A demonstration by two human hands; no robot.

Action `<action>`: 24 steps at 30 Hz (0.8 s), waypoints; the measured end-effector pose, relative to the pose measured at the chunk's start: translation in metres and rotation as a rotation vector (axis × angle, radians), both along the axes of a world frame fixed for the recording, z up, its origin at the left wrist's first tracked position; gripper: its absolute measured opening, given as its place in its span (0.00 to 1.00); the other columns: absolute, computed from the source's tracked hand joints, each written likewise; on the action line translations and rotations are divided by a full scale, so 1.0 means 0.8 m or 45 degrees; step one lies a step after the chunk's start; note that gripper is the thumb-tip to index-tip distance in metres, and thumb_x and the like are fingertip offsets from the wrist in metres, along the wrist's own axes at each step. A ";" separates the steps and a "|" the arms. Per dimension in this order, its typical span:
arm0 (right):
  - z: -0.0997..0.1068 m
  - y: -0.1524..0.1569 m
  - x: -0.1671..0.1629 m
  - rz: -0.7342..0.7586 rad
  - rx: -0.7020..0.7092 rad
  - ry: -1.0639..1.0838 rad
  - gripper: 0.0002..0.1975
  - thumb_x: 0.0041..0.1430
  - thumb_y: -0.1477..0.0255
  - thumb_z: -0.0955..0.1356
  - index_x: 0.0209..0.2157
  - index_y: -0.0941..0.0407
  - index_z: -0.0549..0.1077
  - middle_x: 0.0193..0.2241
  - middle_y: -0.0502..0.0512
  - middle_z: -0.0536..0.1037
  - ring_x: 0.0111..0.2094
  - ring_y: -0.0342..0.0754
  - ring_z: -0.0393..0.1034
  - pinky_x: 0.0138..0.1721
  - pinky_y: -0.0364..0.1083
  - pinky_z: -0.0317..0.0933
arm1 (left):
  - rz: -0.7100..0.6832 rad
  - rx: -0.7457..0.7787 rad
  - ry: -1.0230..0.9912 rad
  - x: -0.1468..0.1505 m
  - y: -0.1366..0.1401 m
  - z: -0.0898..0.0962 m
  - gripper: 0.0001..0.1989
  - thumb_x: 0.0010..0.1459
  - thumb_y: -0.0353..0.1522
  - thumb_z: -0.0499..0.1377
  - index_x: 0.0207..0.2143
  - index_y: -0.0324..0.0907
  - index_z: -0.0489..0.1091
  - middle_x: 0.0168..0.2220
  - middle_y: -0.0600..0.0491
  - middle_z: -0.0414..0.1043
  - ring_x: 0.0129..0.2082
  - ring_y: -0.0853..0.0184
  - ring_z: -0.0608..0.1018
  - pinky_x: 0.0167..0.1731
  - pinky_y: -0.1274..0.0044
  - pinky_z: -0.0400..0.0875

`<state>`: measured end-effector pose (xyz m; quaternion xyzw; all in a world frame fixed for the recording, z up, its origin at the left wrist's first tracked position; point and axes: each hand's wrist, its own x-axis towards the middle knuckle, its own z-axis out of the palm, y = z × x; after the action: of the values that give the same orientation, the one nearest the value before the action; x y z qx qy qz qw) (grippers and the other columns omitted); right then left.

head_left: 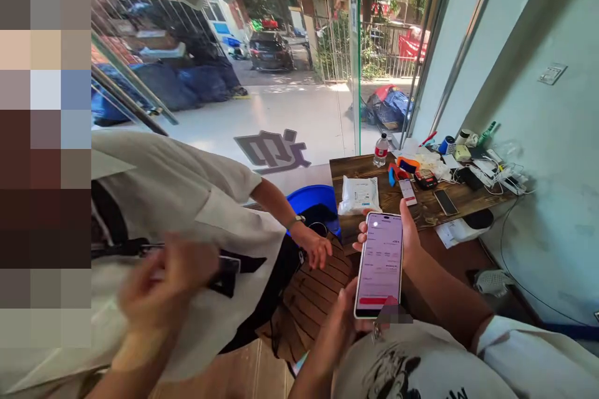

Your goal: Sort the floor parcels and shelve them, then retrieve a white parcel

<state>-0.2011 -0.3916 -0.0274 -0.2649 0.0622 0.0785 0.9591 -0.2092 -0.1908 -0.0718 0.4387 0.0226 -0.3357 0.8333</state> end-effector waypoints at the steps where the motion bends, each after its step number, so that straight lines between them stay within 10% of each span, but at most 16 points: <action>1: -0.002 -0.004 -0.003 0.033 -0.003 0.022 0.43 0.53 0.31 0.63 0.46 0.57 0.75 0.33 0.54 0.78 0.33 0.50 0.73 0.50 0.58 0.70 | -0.040 -0.006 0.036 -0.020 -0.014 -0.009 0.25 0.66 0.47 0.59 0.59 0.43 0.69 0.59 0.43 0.71 0.55 0.53 0.76 0.54 0.56 0.74; 13: -0.063 -0.046 -0.081 -0.055 -0.904 0.048 0.33 0.57 0.43 0.71 0.53 0.52 0.74 0.41 0.56 0.80 0.36 0.52 0.75 0.31 0.47 0.70 | -0.084 -0.242 0.377 -0.060 -0.094 -0.024 0.34 0.51 0.54 0.68 0.58 0.53 0.72 0.55 0.48 0.78 0.54 0.44 0.78 0.42 0.58 0.83; 24: -0.074 -0.063 -0.120 0.078 -1.145 -0.296 0.47 0.62 0.60 0.72 0.71 0.53 0.43 0.65 0.67 0.63 0.59 0.59 0.69 0.51 0.54 0.72 | 0.152 -0.004 0.447 -0.047 -0.135 -0.013 0.35 0.33 0.58 0.74 0.40 0.47 0.80 0.49 0.49 0.81 0.62 0.44 0.72 0.59 0.55 0.72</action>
<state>-0.2973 -0.4419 -0.0868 -0.6631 -0.0257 0.0417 0.7470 -0.2468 -0.2990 -0.0818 0.3699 0.1933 -0.3571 0.8357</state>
